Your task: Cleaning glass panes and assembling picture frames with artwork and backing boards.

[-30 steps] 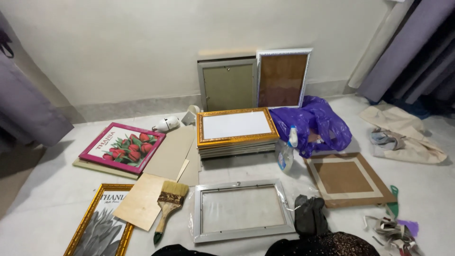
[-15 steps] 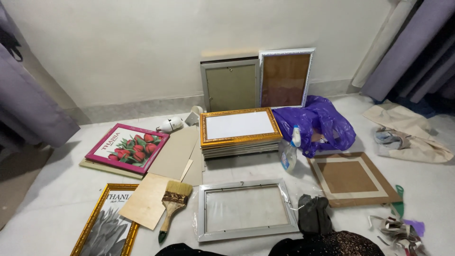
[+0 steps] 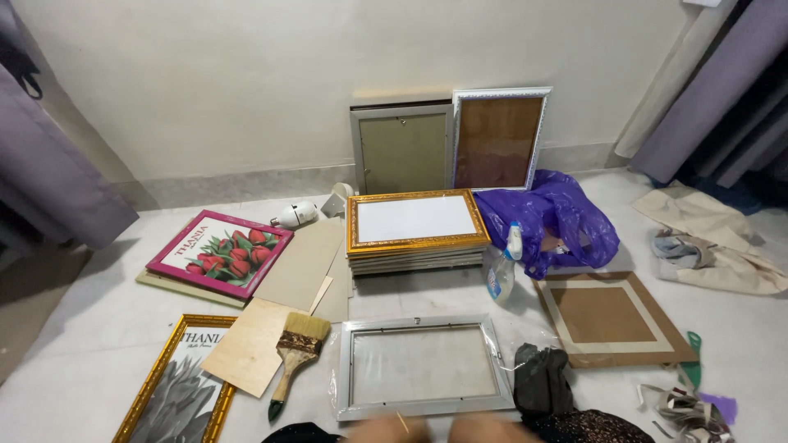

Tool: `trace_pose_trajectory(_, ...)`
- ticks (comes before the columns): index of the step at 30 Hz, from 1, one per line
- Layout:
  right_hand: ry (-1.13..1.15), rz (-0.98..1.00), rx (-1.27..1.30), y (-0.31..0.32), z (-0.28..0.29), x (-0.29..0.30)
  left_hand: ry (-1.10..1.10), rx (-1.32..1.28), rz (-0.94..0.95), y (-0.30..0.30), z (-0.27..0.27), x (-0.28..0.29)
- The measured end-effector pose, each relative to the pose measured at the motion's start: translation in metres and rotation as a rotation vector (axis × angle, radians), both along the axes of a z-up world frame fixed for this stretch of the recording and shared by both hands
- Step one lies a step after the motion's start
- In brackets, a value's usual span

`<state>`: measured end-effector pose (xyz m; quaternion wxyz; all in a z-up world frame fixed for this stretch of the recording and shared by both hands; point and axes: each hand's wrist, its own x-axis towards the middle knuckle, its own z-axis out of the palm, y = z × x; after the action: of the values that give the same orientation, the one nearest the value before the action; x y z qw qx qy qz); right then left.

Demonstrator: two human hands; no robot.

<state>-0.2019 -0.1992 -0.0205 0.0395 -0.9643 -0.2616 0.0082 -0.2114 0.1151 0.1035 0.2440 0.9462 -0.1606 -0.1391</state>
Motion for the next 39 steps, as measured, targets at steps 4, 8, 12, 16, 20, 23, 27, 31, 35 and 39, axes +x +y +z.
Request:
trace_pose_trajectory(4,0.247,-0.104,0.029,-0.008,0.095,0.077,-0.013,0.077,0.14,0.016,-0.002,0.085)
trace_pose_trajectory(8,0.443,-0.351,0.096,-0.063,-0.008,0.108,-0.036,0.05,0.478,0.055,-0.164,0.119)
trace_pose_trajectory(12,0.462,-0.364,0.191,-0.084,-0.086,0.135,-0.099,0.037,0.736,0.066,-0.242,0.117)
trace_pose_trajectory(16,0.539,-0.403,0.364,-0.056,-0.075,0.13,-0.118,-0.03,0.763,0.049,-0.224,0.106)
trace_pose_trajectory(20,0.536,-0.381,0.171,-0.063,-0.107,0.14,0.021,0.157,0.647,0.032,-0.175,0.099)
trace_pose_trajectory(23,0.489,-0.43,0.088,-0.068,-0.123,0.143,0.097,0.18,0.662,0.031,-0.173,0.099)
trace_pose_trajectory(27,0.551,-0.474,0.047,-0.063,-0.109,0.14,0.033,0.225,0.733,0.029,-0.195,0.102)
trace_pose_trajectory(31,0.559,-0.493,-0.002,-0.068,-0.132,0.142,0.03,0.279,0.732,0.027,-0.197,0.101)
trace_pose_trajectory(35,0.669,-0.612,0.12,-0.05,-0.074,0.137,0.01,0.218,0.753,0.026,-0.193,0.101)
trace_pose_trajectory(39,0.564,-0.626,0.098,-0.055,-0.093,0.145,-0.049,0.245,0.749,0.023,-0.195,0.099)
